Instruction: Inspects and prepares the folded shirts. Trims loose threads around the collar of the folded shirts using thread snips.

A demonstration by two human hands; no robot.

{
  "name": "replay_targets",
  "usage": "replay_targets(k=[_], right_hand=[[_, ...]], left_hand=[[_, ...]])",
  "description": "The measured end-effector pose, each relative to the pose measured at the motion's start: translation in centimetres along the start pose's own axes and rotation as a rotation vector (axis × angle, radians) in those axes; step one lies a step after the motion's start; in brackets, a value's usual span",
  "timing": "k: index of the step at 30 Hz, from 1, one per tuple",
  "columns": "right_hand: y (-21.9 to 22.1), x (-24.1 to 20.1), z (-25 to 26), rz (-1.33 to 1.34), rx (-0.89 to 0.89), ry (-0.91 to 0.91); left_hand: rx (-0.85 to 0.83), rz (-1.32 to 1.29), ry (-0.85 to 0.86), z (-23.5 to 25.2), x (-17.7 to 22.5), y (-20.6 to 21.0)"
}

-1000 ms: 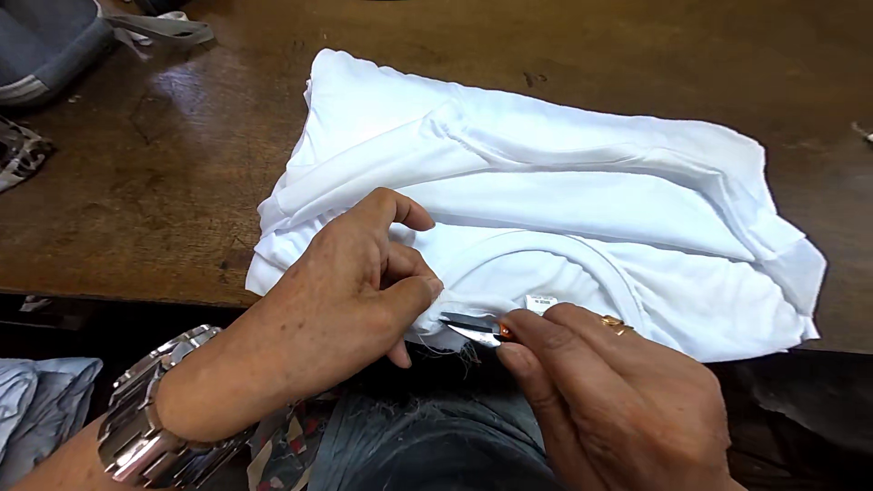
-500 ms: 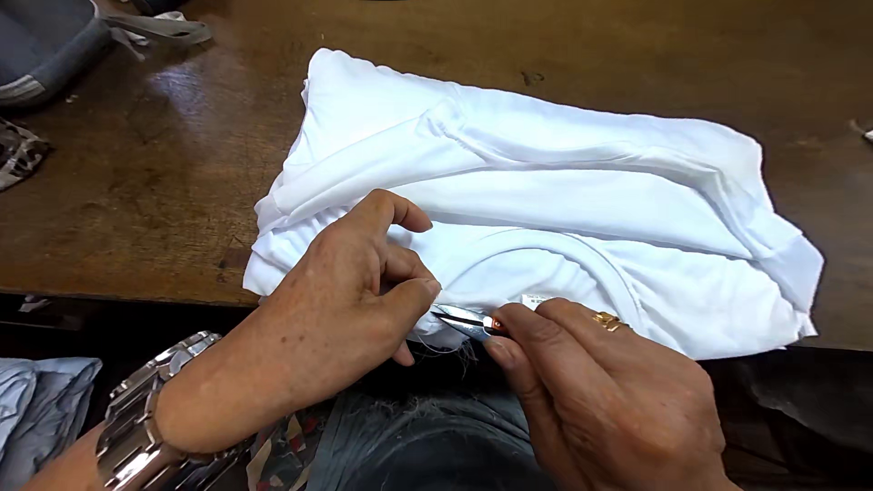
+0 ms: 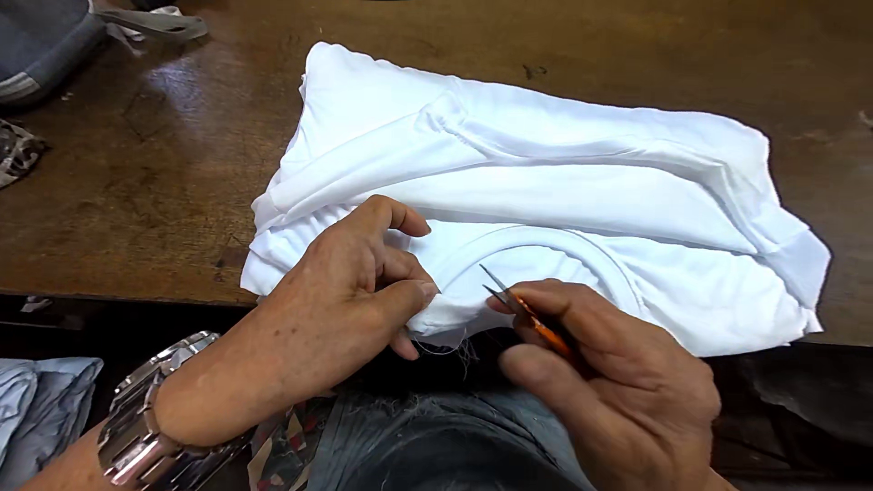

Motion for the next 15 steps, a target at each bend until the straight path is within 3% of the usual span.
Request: replay_targets(k=[7,10,12,15], right_hand=[[2.1,-1.2,1.4,-0.242,-0.012,-0.241],[1.7,-1.4,0.7,-0.029,-0.206,-0.232],[1.9,-0.7,-0.8,0.17,-0.354,-0.156],[1.7,1.3,-2.4,0.245,-0.203,0.178]], left_hand=[[-0.024,-0.002,0.026,0.2,0.3,0.0],[0.005,-0.029,0.017,0.2,-0.1,-0.2],[0.017,-0.05,0.005,0.0,-0.3,-0.3],[0.018,-0.033,0.011,0.0,-0.3,-0.2]])
Point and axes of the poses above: each hand's wrist, its own z-axis towards the middle knuckle, its own y-axis out of the palm, x = y × z, the point moved 5 cm from there along z, towards the middle knuckle, and after that the axes turned 4 degrees about z, right-handed, at the moved point
